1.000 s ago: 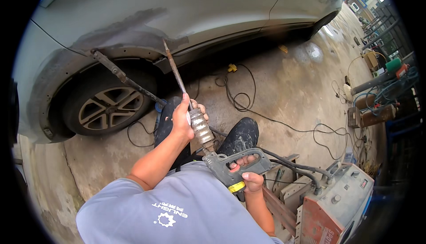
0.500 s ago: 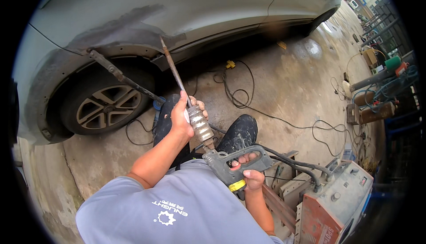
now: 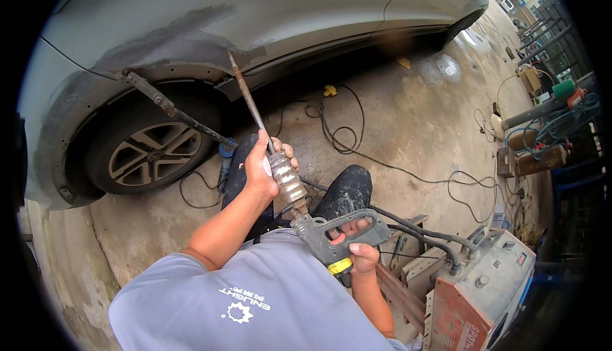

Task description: The person uses a pneumatic dent puller and a hammer to repair a dent on the rear quarter panel of a silver car. They repeatedly attach the puller to the dented area, apply tension, and strike the tool with a hammer to gradually flatten the panel.

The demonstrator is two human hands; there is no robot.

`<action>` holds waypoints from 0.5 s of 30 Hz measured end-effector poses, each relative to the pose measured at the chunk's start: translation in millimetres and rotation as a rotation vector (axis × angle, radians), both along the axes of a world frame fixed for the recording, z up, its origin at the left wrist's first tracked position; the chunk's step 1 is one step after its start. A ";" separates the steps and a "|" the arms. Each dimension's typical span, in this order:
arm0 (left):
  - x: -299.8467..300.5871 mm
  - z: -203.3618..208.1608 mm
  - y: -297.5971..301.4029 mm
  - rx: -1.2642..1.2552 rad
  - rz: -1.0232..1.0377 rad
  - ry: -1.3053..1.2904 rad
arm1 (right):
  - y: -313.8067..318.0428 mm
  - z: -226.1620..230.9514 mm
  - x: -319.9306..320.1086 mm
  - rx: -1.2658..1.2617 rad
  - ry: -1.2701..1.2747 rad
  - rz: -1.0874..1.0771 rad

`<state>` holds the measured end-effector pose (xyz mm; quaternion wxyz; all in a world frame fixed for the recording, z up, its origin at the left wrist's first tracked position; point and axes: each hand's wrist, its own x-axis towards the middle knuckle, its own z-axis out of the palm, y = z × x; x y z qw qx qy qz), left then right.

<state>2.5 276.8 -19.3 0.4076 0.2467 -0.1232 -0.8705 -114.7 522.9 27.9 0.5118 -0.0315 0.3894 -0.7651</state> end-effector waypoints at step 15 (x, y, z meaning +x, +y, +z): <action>8.7 -1.1 -96.2 0.011 -0.037 0.049 | 6.5 -13.8 -5.4 -0.084 0.025 0.036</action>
